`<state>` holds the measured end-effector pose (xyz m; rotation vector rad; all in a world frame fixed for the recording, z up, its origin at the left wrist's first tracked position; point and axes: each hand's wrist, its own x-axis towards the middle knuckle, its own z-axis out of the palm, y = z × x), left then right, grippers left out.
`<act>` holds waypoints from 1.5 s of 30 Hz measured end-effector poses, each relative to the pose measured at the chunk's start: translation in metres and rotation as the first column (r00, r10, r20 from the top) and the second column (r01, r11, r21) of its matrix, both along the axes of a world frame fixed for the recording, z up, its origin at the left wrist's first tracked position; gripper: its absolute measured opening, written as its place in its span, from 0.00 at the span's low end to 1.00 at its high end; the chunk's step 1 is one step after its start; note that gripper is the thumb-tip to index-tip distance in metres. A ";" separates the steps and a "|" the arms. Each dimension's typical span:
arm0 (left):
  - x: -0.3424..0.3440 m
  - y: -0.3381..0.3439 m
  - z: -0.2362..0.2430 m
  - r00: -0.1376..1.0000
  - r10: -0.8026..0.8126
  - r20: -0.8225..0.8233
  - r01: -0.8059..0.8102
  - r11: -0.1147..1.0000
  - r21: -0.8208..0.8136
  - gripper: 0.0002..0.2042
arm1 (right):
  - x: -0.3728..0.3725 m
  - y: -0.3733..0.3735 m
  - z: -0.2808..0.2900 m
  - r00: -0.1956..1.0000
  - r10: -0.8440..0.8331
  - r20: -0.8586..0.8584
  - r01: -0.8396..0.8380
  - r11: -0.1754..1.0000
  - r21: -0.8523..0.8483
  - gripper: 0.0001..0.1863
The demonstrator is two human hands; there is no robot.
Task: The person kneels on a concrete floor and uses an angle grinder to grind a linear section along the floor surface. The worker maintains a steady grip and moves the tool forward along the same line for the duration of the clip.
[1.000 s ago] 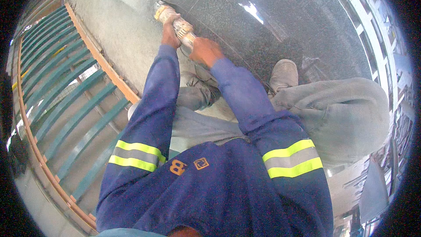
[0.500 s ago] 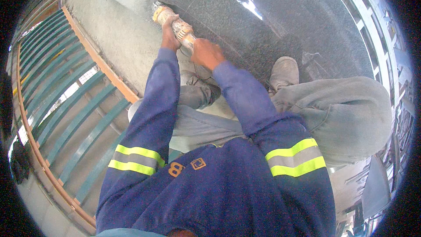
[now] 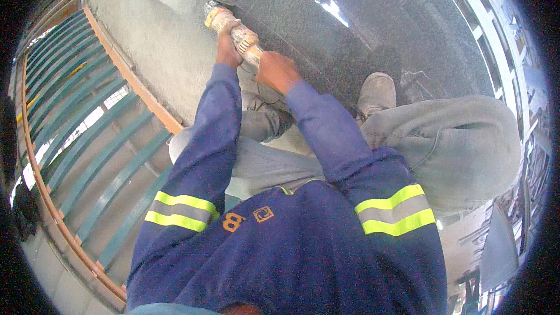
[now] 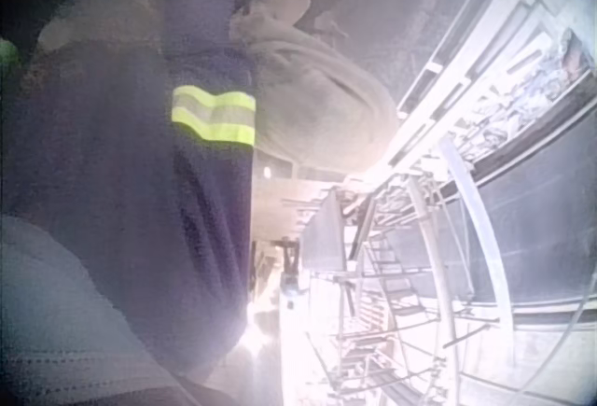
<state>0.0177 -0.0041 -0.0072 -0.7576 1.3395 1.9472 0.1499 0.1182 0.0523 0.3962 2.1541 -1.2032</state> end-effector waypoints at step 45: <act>-0.017 -0.004 -0.014 0.999 0.019 -0.035 -0.020 0.999 -0.030 0.16 | -0.013 -0.005 -0.017 0.998 -0.042 -0.039 0.042 0.999 0.004 0.18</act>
